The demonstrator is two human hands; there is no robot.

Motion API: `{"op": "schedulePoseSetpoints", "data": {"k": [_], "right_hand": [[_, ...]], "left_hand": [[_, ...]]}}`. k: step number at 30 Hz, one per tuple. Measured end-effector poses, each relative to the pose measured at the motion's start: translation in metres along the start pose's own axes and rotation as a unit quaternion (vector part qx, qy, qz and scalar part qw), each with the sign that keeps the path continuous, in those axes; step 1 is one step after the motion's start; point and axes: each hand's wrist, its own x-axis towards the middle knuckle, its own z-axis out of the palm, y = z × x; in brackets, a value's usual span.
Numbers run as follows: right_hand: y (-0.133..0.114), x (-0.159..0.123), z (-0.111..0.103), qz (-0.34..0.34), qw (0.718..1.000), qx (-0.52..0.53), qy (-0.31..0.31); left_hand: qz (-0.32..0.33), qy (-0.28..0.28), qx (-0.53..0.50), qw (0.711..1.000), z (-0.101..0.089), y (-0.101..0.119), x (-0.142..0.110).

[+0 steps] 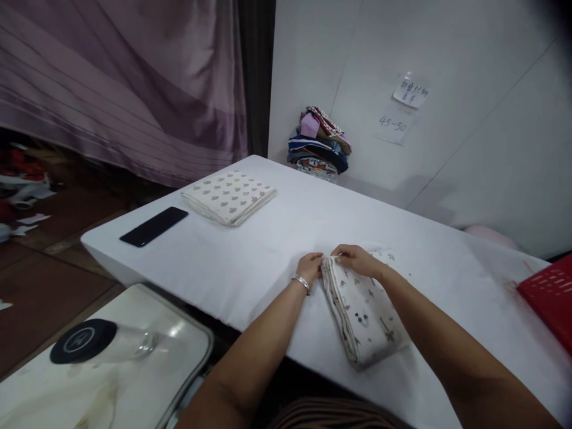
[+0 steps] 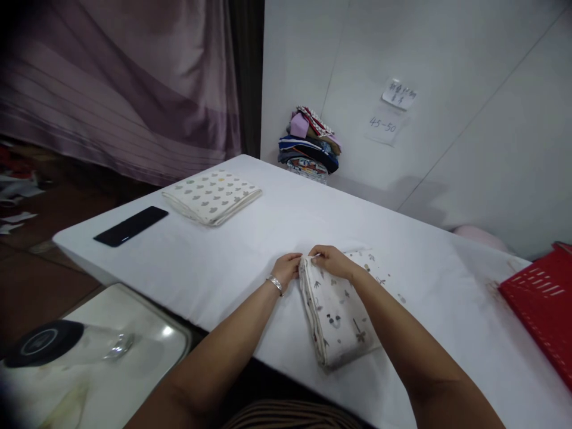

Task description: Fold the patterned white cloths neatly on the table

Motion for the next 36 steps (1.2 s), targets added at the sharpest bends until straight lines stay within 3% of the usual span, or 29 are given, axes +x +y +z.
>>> {"op": "schedulePoseSetpoints", "data": {"k": [7,15,20,27,31,36], "right_hand": [[0.002,0.005,0.006,-0.003,1.000,-0.027,-0.006],[0.000,0.006,0.001,-0.006,0.999,-0.036,-0.015],[0.010,0.019,0.019,-0.029,0.996,-0.082,0.037],[0.016,0.016,0.027,-0.100,0.976,-0.180,0.078],[0.034,0.006,0.004,-0.070,0.959,-0.263,0.074],[0.087,-0.029,-0.058,0.098,0.937,-0.311,0.127]], "left_hand": [[0.051,0.046,0.059,0.996,-0.002,-0.006,0.005],[0.083,0.048,0.066,0.993,-0.001,-0.001,0.003],[0.084,0.039,0.051,0.994,-0.003,0.000,0.002],[0.151,0.000,0.072,0.986,-0.009,-0.005,0.011],[0.152,0.030,0.102,0.983,-0.011,-0.004,0.013],[0.162,0.058,0.162,0.972,-0.011,-0.001,0.011]]}}
